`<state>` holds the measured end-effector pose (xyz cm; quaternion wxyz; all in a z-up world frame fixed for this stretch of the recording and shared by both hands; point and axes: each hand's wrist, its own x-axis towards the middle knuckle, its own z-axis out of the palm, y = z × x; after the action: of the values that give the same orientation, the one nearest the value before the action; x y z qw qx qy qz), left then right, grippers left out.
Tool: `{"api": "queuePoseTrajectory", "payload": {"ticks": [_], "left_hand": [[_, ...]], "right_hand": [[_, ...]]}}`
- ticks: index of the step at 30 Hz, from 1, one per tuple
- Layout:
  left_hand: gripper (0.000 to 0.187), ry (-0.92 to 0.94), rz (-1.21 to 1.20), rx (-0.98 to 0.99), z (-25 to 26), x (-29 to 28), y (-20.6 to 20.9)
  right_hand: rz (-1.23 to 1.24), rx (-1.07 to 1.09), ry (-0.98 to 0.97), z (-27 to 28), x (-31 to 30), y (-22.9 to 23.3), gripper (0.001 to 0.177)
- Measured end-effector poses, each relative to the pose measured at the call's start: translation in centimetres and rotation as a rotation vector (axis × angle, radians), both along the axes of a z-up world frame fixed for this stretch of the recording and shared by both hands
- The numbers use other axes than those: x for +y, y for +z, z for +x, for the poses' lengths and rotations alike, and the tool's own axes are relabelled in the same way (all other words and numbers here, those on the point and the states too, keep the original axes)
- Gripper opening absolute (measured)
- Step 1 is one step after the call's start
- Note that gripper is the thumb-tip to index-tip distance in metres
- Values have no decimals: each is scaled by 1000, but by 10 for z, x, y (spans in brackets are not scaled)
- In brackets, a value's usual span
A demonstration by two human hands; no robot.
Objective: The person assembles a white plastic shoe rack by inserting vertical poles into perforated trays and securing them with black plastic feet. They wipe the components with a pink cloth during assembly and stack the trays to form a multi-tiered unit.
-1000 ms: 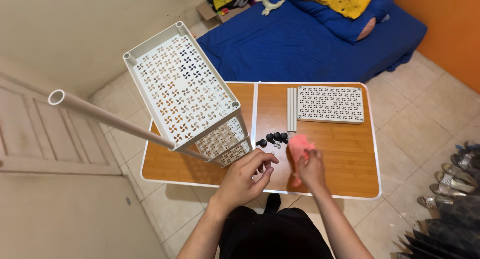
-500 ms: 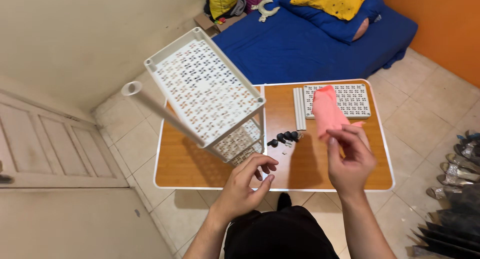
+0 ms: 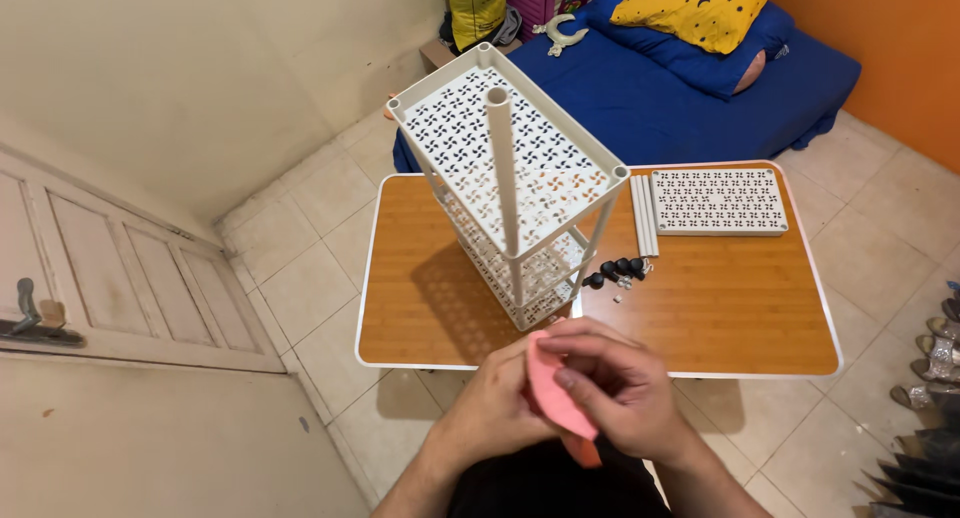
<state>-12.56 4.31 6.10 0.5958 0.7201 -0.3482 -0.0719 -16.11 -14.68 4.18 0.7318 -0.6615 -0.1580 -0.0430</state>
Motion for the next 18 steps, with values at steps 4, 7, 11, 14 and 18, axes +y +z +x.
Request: {"api": "queuePoseTrajectory", "payload": {"ticks": [4, 7, 11, 14, 18], "left_hand": [[50, 96, -84, -89, 3, 21, -18], [40, 213, -204, 44, 5, 37, -35], [34, 429, -585, 504, 13, 46, -52], [37, 362, -604, -1, 28, 49, -52], [60, 449, -411, 25, 56, 36, -41]], "right_hand": [[100, 26, -35, -7, 21, -8, 28], [48, -57, -246, -6, 28, -18, 22], [84, -61, -346, 9, 25, -29, 20], [-7, -26, -379, 33, 25, -38, 29], [-176, 33, -445, 67, 28, -51, 39]]}}
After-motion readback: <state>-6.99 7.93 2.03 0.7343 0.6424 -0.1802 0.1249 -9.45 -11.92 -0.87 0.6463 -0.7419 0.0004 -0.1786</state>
